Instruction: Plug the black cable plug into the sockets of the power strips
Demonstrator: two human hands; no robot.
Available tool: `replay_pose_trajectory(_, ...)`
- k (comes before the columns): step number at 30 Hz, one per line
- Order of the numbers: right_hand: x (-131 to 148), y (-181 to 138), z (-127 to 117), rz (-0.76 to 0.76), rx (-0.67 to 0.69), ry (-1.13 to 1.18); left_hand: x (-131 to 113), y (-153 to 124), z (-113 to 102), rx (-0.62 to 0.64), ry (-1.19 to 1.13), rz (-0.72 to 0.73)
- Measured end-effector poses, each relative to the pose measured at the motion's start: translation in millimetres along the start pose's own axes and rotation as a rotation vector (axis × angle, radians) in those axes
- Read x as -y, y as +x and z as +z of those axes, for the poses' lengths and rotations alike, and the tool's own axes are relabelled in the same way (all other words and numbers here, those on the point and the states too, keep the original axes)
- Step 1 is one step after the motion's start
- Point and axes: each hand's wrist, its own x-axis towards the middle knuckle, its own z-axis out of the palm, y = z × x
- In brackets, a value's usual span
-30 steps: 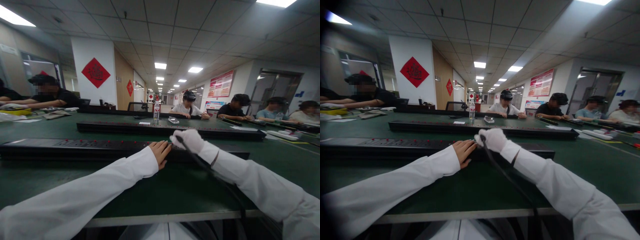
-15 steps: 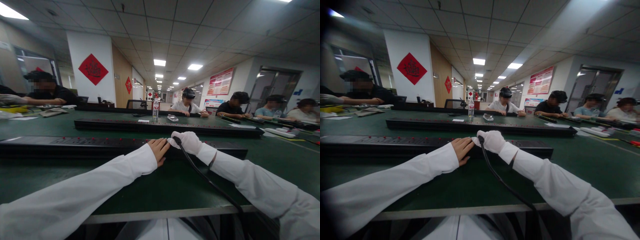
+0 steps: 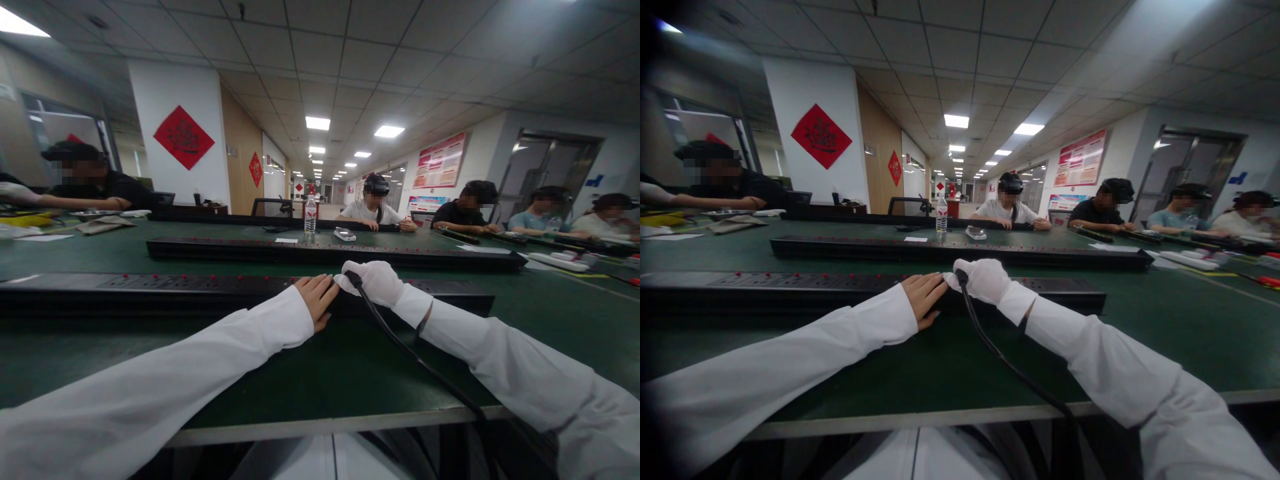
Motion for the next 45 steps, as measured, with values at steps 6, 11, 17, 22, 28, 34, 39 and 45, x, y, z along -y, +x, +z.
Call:
replay_pose_trajectory(6, -3, 1, -3, -0.021, -0.006, 0.027, -1, 1, 1, -0.007, -0.008, -0.008)
replay_pose_trajectory(11, -9, 2, -6, -0.097, -0.039, 0.053, -1, 0, 0, 0.010, 0.005, -0.047)
replay_pose_trajectory(17, -27, -7, -10, -0.114, -0.039, 0.063, 5, -5, -1, -0.029, -0.008, -0.112)
replay_pose_trajectory(22, -57, -23, -10, -0.104, -0.028, 0.063, 5, -4, -3, -0.048, -0.010, -0.094)
replay_pose_trajectory(28, -64, -25, -13, -0.129, 0.054, 0.173, 4, -3, -3, -0.053, -0.003, -0.072)
replay_pose_trajectory(34, -58, -26, -13, -0.087, 0.048, 0.213, 5, -4, 0, -0.058, -0.001, -0.075)
replay_pose_trajectory(39, -58, -28, -11, -0.056, 0.019, 0.215, 5, -4, 1, -0.049, -0.007, -0.071)
replay_pose_trajectory(45, -58, -28, -10, -0.034, 0.020, 0.212, 4, -3, -2, -0.035, 0.003, -0.076)
